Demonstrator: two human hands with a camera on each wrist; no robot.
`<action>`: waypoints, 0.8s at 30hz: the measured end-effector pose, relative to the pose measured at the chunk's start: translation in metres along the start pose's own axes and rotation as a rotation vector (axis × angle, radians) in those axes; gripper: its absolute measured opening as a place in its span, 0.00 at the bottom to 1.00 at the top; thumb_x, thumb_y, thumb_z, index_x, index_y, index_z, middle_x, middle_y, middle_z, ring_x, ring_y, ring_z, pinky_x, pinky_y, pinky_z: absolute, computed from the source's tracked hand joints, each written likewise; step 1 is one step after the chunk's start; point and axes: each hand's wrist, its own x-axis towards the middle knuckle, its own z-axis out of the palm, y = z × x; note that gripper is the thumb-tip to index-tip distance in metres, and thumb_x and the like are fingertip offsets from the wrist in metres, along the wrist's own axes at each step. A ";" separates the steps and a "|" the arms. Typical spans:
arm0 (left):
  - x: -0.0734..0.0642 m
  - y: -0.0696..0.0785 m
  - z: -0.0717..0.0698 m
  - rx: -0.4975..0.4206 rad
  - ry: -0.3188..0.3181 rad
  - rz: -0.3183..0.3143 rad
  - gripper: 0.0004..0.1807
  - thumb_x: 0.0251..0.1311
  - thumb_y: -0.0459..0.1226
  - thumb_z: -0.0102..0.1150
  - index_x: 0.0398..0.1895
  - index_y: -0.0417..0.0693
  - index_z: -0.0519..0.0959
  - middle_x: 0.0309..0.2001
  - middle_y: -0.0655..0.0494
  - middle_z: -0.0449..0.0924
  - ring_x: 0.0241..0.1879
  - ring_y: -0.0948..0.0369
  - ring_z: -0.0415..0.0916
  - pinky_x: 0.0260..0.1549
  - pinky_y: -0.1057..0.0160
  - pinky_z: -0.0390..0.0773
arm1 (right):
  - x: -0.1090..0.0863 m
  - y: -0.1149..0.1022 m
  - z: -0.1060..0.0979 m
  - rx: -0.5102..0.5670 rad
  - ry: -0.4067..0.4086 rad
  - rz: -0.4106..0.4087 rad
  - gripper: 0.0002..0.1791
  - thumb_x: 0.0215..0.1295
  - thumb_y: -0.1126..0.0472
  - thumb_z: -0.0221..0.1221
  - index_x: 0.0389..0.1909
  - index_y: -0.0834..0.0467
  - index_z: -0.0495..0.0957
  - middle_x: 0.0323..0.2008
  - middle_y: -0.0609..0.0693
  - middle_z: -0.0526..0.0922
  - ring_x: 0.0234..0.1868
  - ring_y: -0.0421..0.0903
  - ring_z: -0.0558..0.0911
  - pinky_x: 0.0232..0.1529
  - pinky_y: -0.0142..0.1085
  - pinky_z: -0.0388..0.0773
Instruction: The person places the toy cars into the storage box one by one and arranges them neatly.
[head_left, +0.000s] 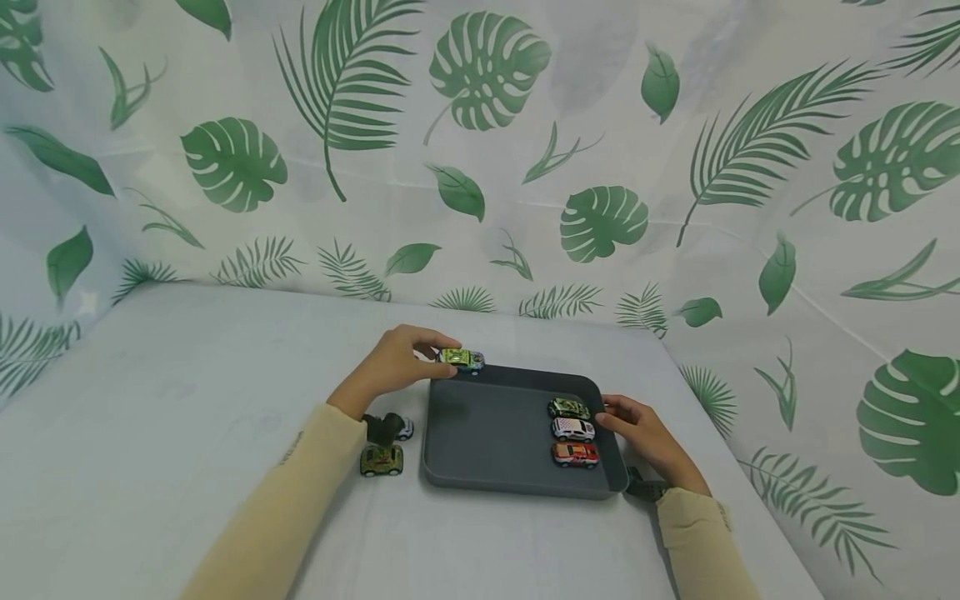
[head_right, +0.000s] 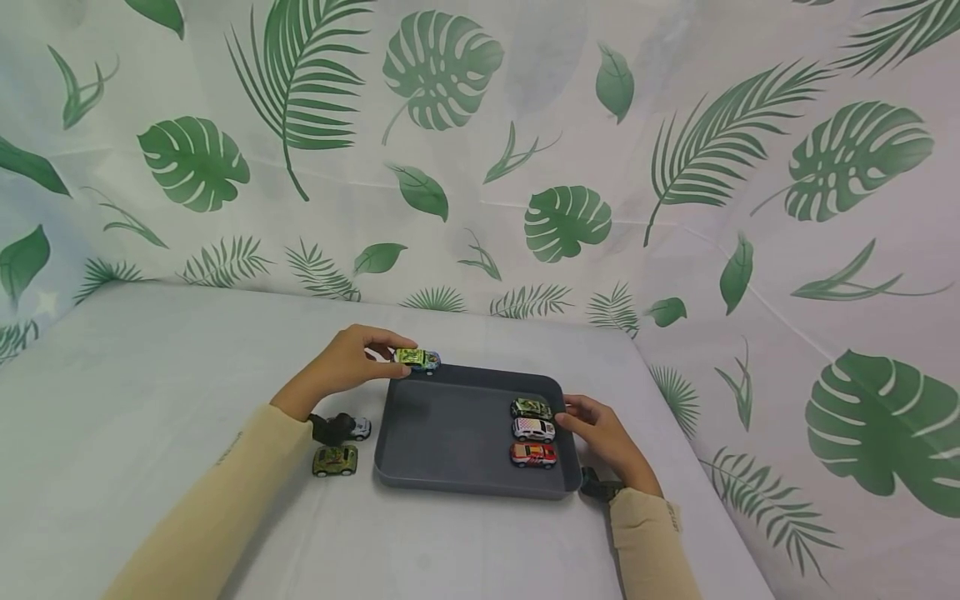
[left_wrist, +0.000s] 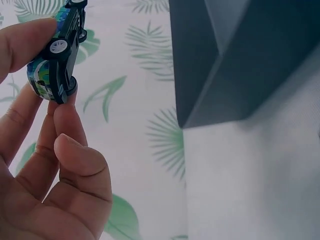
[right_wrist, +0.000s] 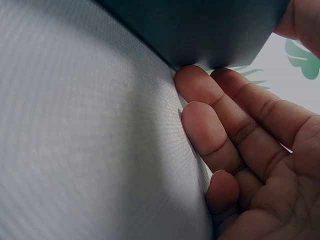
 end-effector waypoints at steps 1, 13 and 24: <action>0.001 0.001 0.001 -0.002 -0.003 0.003 0.23 0.67 0.40 0.77 0.64 0.49 0.88 0.60 0.50 0.87 0.57 0.51 0.82 0.56 0.45 0.82 | 0.000 0.000 0.000 0.001 0.001 0.002 0.31 0.80 0.58 0.61 0.73 0.75 0.70 0.57 0.63 0.85 0.53 0.43 0.82 0.60 0.40 0.77; 0.019 0.010 0.021 -0.041 -0.017 0.036 0.22 0.66 0.38 0.77 0.63 0.47 0.88 0.57 0.50 0.87 0.54 0.53 0.84 0.54 0.50 0.85 | 0.000 -0.001 0.002 -0.003 0.008 0.010 0.31 0.80 0.58 0.61 0.73 0.75 0.69 0.58 0.65 0.84 0.53 0.45 0.83 0.67 0.54 0.75; 0.035 0.014 0.042 -0.047 -0.031 0.061 0.22 0.66 0.38 0.77 0.63 0.47 0.88 0.56 0.51 0.88 0.53 0.54 0.85 0.54 0.53 0.85 | 0.000 -0.002 0.001 0.008 0.005 0.015 0.30 0.80 0.58 0.61 0.73 0.74 0.70 0.57 0.65 0.85 0.54 0.45 0.83 0.69 0.58 0.73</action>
